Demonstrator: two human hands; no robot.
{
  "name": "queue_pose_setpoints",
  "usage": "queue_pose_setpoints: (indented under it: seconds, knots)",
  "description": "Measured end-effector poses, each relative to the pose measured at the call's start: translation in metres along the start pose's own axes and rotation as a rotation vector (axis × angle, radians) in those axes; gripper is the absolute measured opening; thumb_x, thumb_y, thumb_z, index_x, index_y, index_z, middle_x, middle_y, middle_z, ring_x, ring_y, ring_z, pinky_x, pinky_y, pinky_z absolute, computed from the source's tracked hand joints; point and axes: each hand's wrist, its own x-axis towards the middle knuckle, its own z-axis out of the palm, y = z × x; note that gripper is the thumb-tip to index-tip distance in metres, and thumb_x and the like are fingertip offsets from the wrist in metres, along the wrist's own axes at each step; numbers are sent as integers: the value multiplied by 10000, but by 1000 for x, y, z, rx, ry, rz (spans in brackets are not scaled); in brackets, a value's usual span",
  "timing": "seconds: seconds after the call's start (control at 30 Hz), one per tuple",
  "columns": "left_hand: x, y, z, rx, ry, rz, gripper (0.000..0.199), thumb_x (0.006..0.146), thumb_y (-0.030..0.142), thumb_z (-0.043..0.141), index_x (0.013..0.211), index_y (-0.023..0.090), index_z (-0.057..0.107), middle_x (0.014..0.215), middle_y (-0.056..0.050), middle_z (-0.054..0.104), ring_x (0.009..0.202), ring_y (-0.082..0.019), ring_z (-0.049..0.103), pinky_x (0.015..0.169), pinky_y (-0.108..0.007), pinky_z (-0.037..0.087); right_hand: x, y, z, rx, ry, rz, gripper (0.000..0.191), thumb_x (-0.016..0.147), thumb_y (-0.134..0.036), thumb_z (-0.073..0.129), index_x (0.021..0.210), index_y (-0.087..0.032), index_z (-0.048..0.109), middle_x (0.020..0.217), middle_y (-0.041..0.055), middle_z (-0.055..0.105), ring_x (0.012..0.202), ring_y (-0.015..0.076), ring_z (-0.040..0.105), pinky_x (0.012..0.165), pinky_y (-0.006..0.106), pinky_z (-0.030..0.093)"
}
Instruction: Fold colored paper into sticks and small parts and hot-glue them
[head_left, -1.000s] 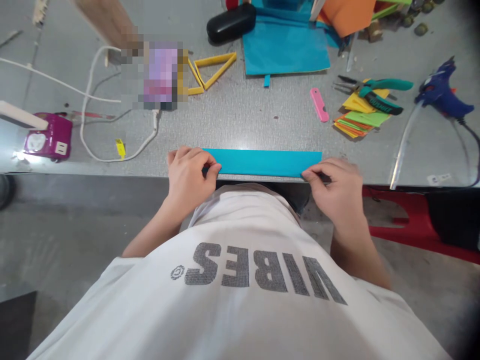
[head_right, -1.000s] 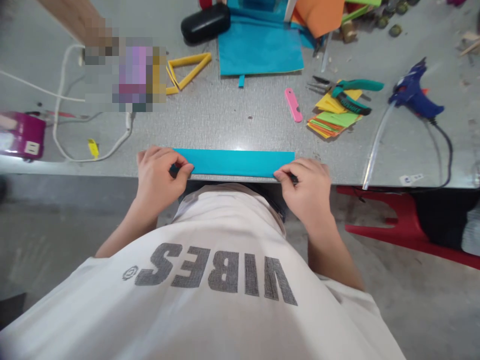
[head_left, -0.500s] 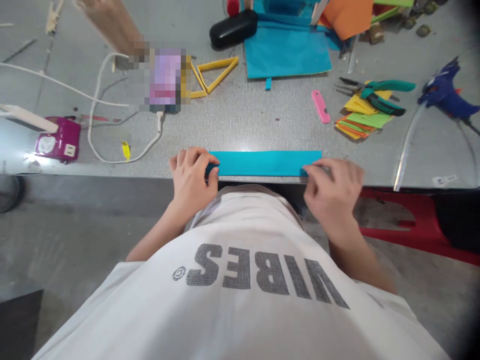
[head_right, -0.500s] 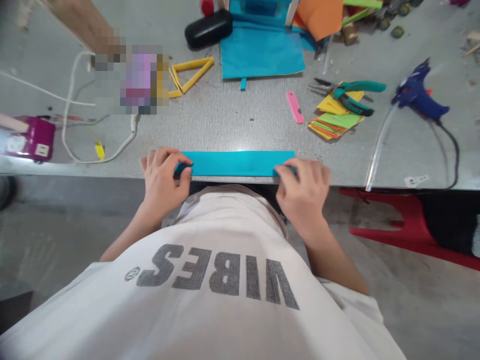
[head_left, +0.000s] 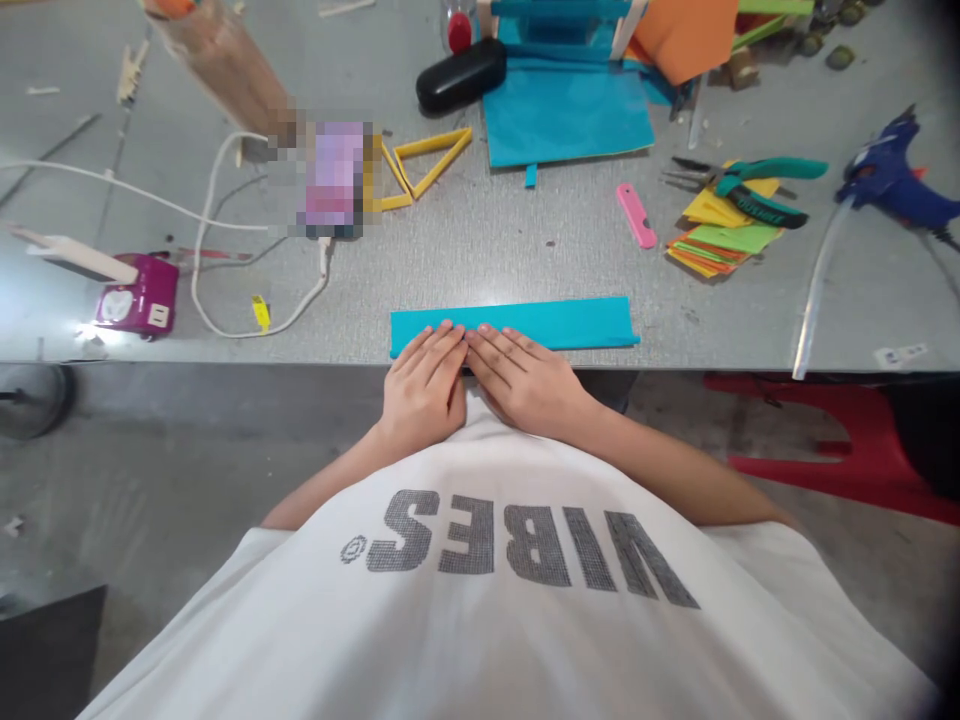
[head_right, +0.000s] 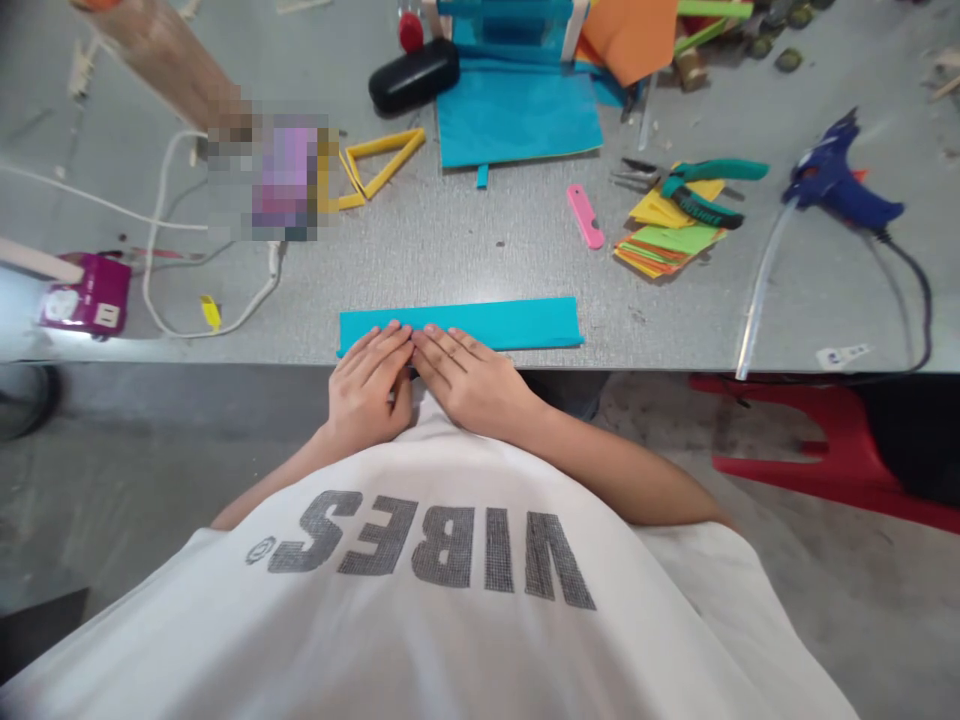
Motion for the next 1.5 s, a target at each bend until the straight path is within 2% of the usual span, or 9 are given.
queue_pose_setpoints:
  seconds: [0.2,0.43,0.57,0.67,0.77,0.87,0.97,1.2,1.5]
  knots:
    - [-15,-11,13,69,-52,16,519,1025,331,644,1530,222,696,1608,-184,716,1581,-405,624,1347,-665,470,-17,0,-8,103,-61,185,551,1151,-244,551,1700,-205,587,1756,129,545,1666,338,532,1360,586,498]
    - [-34,-29,3,122,17,-7,602,1018,390,701,1598,236,652,1637,-195,688,1602,-432,588,1347,-658,459,-86,19,-39,-68,-60,508,589,1115,-422,630,1666,-214,622,1717,154,609,1609,394,597,1327,609,485]
    - [-43,-34,-7,168,68,-33,563,1024,407,712,1566,260,679,1626,-173,704,1586,-429,611,1342,-668,444,-104,23,-49,-153,-27,561,579,1112,-467,638,1614,-178,658,1669,194,659,1562,408,639,1270,591,523]
    - [-35,-27,-10,173,109,-52,418,1035,381,718,1437,276,754,1565,-154,752,1535,-430,661,1343,-711,401,-98,22,-50,-198,1,548,510,1113,-480,645,1524,-186,718,1594,197,722,1521,407,659,1243,592,516]
    - [-15,-11,-8,171,64,-58,253,1034,337,719,1265,323,820,1497,-118,793,1456,-410,707,1288,-703,431,-85,20,-48,-214,44,539,366,1105,-463,657,1362,-243,797,1392,163,816,1360,386,725,1164,586,510]
    - [5,6,-4,146,15,7,207,1037,271,676,1125,335,852,1274,-108,864,1182,-361,786,1074,-624,544,-68,16,-46,-188,65,502,244,1107,-372,648,1261,-291,820,1231,117,840,1183,330,745,1068,542,490]
    - [17,18,-4,101,-20,36,249,1040,221,628,1093,303,857,1135,-110,869,1018,-320,777,939,-551,550,-51,11,-44,-151,40,414,221,1120,-316,627,1223,-305,822,1132,84,835,1093,288,725,992,490,466]
    - [22,21,-12,21,-44,-27,207,1096,296,635,1005,270,819,1180,-97,865,1091,-295,773,940,-479,592,-28,7,-41,-117,-4,397,340,1151,-332,559,907,-257,783,858,77,713,855,251,572,807,436,353]
    - [31,10,-17,74,-34,-148,202,1095,320,634,962,233,759,1130,-142,770,1098,-344,665,960,-533,523,-18,9,-54,-43,-57,537,310,1137,-321,544,912,-226,735,897,88,698,852,257,558,808,427,334]
